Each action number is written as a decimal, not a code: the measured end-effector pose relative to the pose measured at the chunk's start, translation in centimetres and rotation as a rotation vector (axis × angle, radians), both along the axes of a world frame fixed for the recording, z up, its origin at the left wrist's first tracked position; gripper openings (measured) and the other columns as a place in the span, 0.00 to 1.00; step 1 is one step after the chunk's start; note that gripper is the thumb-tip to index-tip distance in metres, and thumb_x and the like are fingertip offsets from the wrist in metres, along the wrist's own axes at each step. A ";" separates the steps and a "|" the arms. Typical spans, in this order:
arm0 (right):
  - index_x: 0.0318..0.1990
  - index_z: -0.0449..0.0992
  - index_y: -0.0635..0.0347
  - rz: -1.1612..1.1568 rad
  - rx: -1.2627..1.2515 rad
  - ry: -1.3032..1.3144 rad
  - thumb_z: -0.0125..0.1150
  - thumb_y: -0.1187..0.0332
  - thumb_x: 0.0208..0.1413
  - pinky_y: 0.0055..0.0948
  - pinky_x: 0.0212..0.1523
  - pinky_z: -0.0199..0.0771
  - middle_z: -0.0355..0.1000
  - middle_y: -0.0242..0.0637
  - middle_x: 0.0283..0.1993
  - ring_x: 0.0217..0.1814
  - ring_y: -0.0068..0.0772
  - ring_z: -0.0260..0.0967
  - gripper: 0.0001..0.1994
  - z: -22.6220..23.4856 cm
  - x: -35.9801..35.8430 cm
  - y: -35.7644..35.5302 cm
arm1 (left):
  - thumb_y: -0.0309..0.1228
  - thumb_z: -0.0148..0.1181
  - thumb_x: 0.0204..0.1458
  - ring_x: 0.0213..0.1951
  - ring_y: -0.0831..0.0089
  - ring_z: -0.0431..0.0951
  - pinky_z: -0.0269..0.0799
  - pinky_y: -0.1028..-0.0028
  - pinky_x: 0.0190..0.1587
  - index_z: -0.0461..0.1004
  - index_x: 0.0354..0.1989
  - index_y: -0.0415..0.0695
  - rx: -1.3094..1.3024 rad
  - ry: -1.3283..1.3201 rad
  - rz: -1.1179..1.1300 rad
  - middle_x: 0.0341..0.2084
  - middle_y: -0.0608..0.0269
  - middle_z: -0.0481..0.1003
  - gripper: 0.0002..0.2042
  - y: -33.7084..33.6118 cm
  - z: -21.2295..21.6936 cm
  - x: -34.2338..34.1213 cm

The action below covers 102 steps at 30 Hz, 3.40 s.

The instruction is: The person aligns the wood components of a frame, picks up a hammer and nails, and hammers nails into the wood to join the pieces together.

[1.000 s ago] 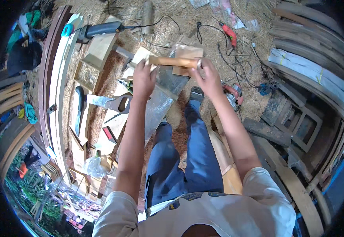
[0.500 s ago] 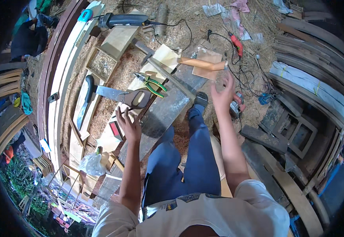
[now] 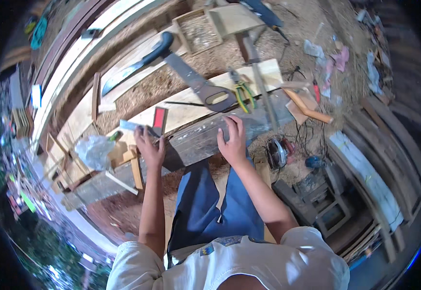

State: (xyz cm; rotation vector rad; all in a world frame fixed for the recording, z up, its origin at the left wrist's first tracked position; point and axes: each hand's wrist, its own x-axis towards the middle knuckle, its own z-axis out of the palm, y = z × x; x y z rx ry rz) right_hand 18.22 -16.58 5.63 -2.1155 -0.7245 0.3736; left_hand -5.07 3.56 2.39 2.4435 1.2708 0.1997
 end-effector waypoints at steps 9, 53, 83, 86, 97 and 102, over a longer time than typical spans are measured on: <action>0.56 0.76 0.52 0.341 -0.163 -0.326 0.65 0.71 0.52 0.54 0.66 0.57 0.66 0.42 0.64 0.69 0.50 0.61 0.21 -2.3 -3.0 7.4 | 0.40 0.65 0.52 0.73 0.39 0.55 0.50 0.46 0.74 0.66 0.67 0.44 0.056 -0.062 0.115 0.71 0.37 0.57 0.33 0.5 -0.6 -0.9; 0.60 0.73 0.55 0.505 -0.315 -0.398 0.59 0.61 0.54 0.53 0.78 0.48 0.63 0.43 0.73 0.78 0.46 0.56 0.24 -3.9 -4.9 10.4 | 0.40 0.56 0.57 0.75 0.43 0.53 0.49 0.46 0.75 0.63 0.70 0.45 0.083 0.067 0.094 0.73 0.41 0.55 0.32 0.1 -1.2 0.1; 0.57 0.74 0.52 0.186 -0.106 -0.346 0.61 0.67 0.56 0.57 0.65 0.54 0.69 0.38 0.59 0.62 0.47 0.65 0.19 0.1 1.9 9.4 | 0.31 0.56 0.56 0.73 0.44 0.57 0.51 0.50 0.75 0.68 0.67 0.47 0.132 -0.023 0.138 0.71 0.45 0.60 0.27 -0.3 -1.8 -0.6; 0.56 0.74 0.54 0.093 -0.150 -0.398 0.61 0.67 0.57 0.56 0.64 0.55 0.69 0.40 0.58 0.61 0.49 0.65 0.19 1.0 5.5 7.0 | 0.30 0.57 0.55 0.73 0.44 0.57 0.51 0.50 0.74 0.68 0.66 0.47 0.137 -0.051 0.150 0.71 0.45 0.60 0.27 -0.3 -1.6 -0.6; 0.54 0.72 0.59 -0.124 -0.555 -0.404 0.62 0.70 0.55 0.51 0.56 0.67 0.71 0.52 0.54 0.56 0.57 0.69 0.19 -0.3 12.6 1.3 | 0.30 0.58 0.55 0.73 0.45 0.56 0.52 0.51 0.75 0.67 0.66 0.49 0.123 0.000 0.168 0.71 0.47 0.59 0.27 -0.7 -1.1 0.4; 0.53 0.70 0.63 -0.088 -0.603 -0.303 0.61 0.68 0.58 0.53 0.52 0.71 0.71 0.57 0.51 0.51 0.61 0.71 0.17 -1.2 14.2 0.2 | 0.31 0.57 0.55 0.74 0.45 0.54 0.50 0.50 0.75 0.66 0.67 0.49 0.108 0.010 0.175 0.72 0.47 0.58 0.28 -0.6 -0.9 0.5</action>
